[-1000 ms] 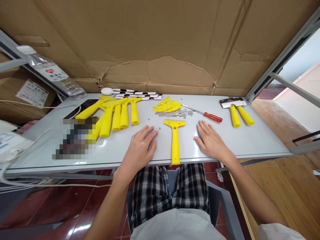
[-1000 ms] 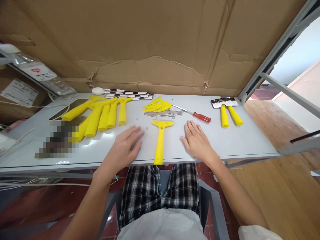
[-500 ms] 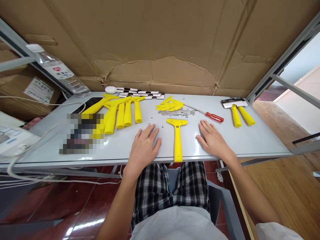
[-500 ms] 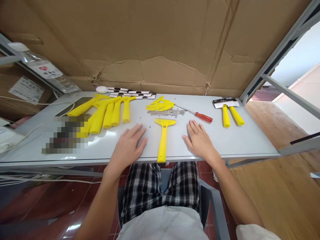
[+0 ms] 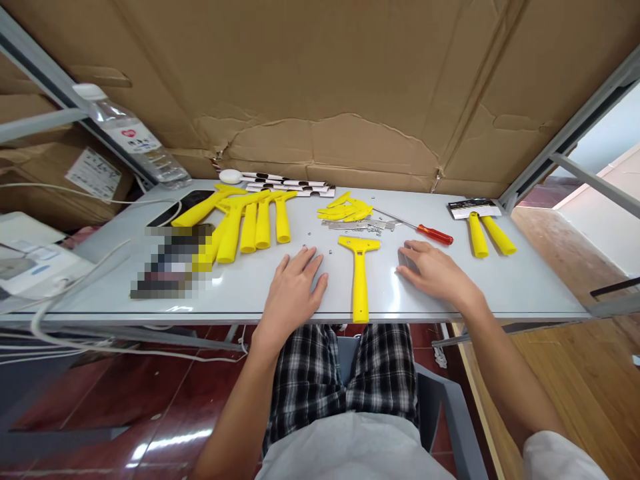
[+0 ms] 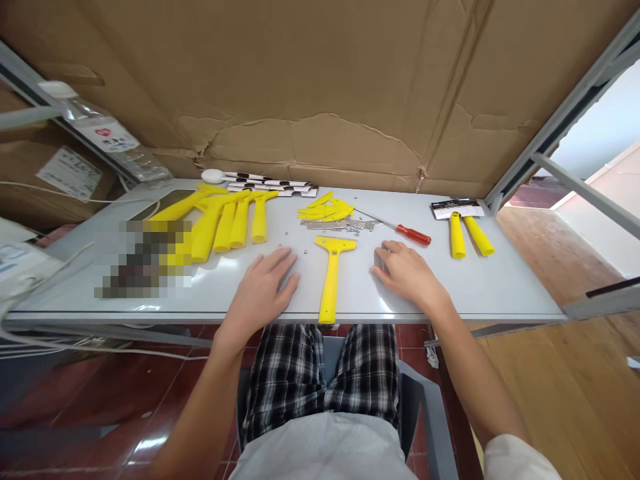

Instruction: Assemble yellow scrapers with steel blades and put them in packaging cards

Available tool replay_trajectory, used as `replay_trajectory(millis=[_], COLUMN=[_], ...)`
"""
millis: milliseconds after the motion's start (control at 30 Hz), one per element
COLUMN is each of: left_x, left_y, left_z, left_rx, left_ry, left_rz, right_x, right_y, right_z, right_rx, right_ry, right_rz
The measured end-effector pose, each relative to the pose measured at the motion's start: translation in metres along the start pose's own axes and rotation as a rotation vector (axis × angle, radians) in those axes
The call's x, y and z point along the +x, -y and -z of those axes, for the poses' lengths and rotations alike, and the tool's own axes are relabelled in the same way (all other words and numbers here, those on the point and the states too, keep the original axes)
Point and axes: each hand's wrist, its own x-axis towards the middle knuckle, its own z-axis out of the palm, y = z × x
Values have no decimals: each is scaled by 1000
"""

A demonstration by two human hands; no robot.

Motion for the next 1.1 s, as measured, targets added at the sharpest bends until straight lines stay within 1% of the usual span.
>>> replay_trajectory(millis=[100,233,333,433,667,867,967,1100], left_x=[0,1,1,1,0,0,-1,-1], left_y=[-2,-3,-4,-4,-3,-3,-3,-2], left_z=[0,1,2,3,2,3,3,3], left_rx=[-7,-6,-7,-10,-17,-23,-24,-24], left_ry=[5,9,17,17,7,7,-1,0], left_rz=[6,16,25,24,13,17,18,26], right_x=[23,59,79,91,96,95,94,93], right_y=[0,2,4,5,-4,-13,-7,8], right_z=[22,41,43,39,26,20,20,20], right_rx=[-32,-66,-52,-28,64,156,162,138], right_ry=[65,147,158,135,79,43,17,6], right_rz=[-9,-87,-85,-66,0,41,22,-24])
